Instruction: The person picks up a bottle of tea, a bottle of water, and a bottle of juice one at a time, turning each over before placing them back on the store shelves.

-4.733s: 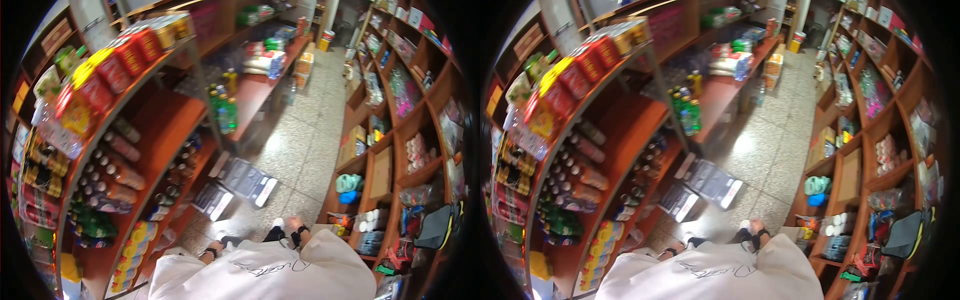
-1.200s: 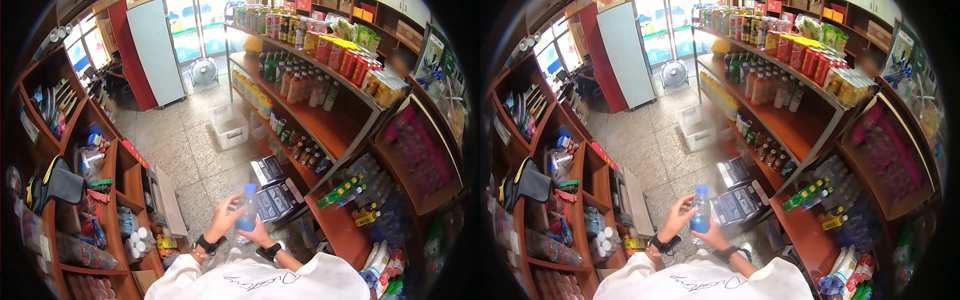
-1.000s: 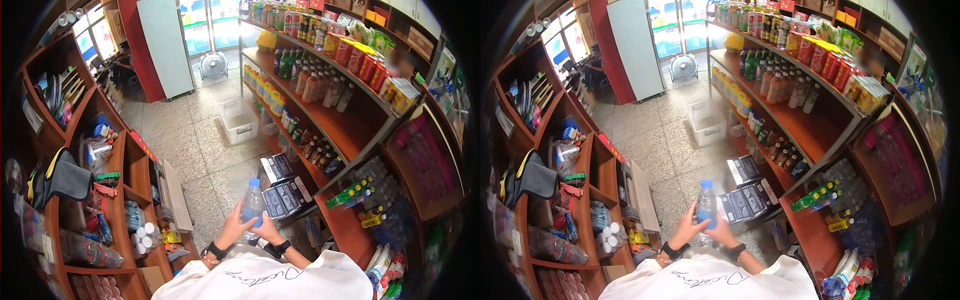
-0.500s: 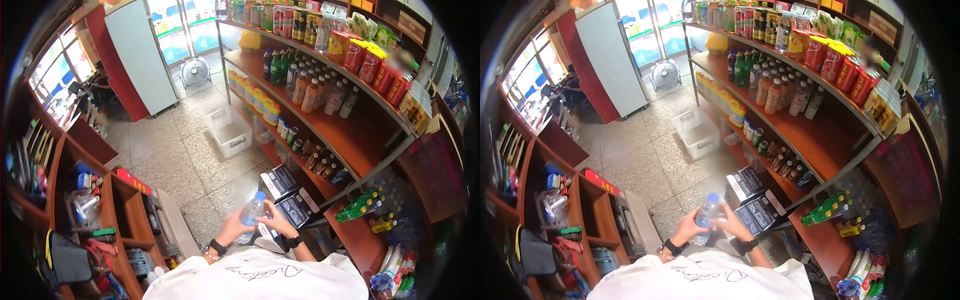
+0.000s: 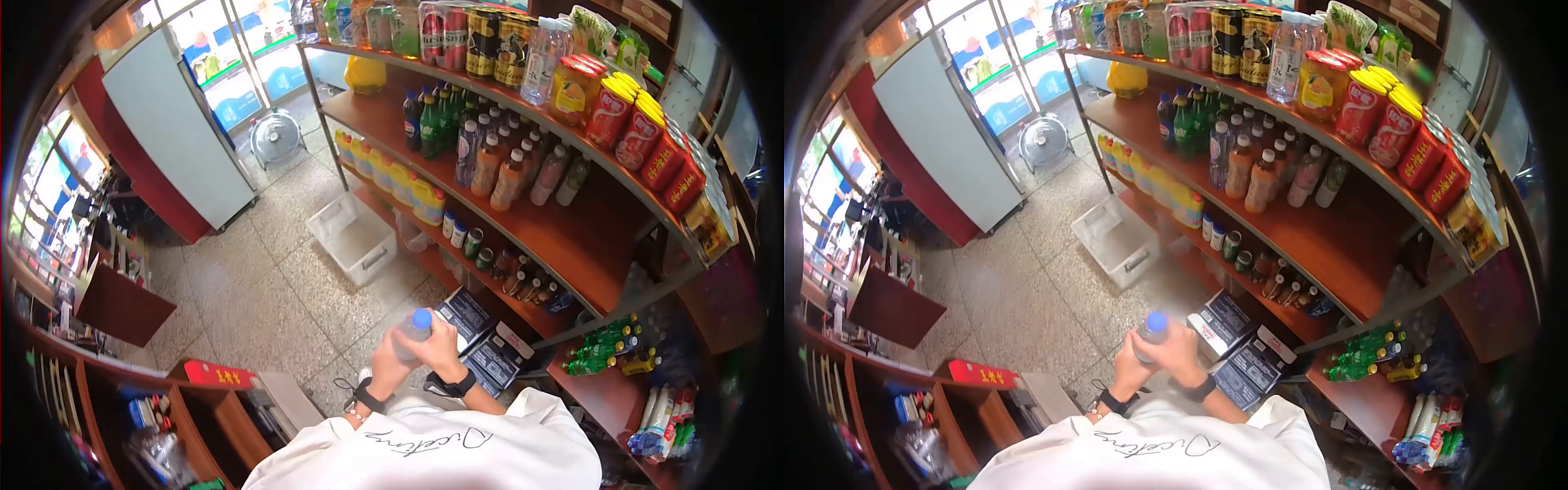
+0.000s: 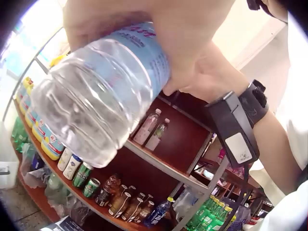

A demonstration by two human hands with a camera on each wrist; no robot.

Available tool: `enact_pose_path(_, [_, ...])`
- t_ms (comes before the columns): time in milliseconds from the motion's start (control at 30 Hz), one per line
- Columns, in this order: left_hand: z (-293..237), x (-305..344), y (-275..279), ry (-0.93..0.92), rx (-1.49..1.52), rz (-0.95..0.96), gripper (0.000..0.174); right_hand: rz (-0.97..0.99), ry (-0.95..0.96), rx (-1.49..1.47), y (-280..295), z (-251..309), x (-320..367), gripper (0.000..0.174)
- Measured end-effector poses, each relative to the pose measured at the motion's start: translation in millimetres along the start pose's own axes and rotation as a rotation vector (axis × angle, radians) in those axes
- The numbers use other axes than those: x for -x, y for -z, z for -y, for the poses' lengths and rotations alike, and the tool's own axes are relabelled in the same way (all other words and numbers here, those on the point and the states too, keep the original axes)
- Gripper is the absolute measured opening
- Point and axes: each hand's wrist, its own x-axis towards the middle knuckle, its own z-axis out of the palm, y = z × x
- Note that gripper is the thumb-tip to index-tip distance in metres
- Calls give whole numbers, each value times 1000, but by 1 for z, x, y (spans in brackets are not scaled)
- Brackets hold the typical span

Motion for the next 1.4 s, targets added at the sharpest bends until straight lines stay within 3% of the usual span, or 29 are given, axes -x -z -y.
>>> enact_pose_path(67, [14, -28, 9, -60, 138, 36, 83, 5, 29, 12, -16, -6, -23, 39])
enact_pose_path(233, [56, -110, 36, -121, 122, 152, 83, -2, 59, 41, -65, -10, -77, 39])
enact_pose_path(300, [68, -139, 53, -144, 94, 217, 83, -53, -19, 42, -91, -7, -98, 39])
enact_pose_path(533, [84, -258, 94, -141, 195, 318, 77, -252, -117, 29, -160, 12, -189, 40])
enact_pose_path(700, [101, -311, 94, -204, 199, 338, 75, -394, -98, 175, -189, 7, -226, 39])
enact_pose_path(800, [91, -333, 96, -276, 203, 399, 74, -418, -209, 189, -189, 2, -245, 39])
enact_pose_path(833, [94, -341, 91, -276, 204, 417, 74, -428, -224, 194, -186, 0, -253, 39])
enact_pose_path(900, [102, -356, 75, -523, 19, 237, 75, -506, -256, 173, -177, -3, -272, 40])
enact_pose_path(967, [101, -379, 56, -508, 65, 250, 70, -520, -264, 234, -167, -8, -293, 44])
enact_pose_path(1033, [90, -404, 37, -354, 120, 336, 65, -478, -289, 150, -146, -5, -315, 51])
enact_pose_path(1100, [82, -431, 18, -445, 165, 303, 65, -464, -193, 26, -129, -21, -334, 60])
enact_pose_path(1167, [58, -457, 10, -398, 84, 396, 62, -465, -112, -75, -118, -44, -347, 65])
enact_pose_path(1267, [40, -501, -18, -424, 331, 485, 52, -502, -65, -82, -113, -83, -354, 62])
enact_pose_path(1300, [30, -514, -28, -411, 391, 512, 49, -501, -68, -88, -115, -96, -355, 62])
enact_pose_path(1367, [18, -536, -46, -378, 376, 536, 49, -536, -232, -371, -117, -124, -359, 61])
enact_pose_path(1400, [16, -548, -58, -456, 341, 508, 50, -502, -248, -229, -120, -144, -361, 57])
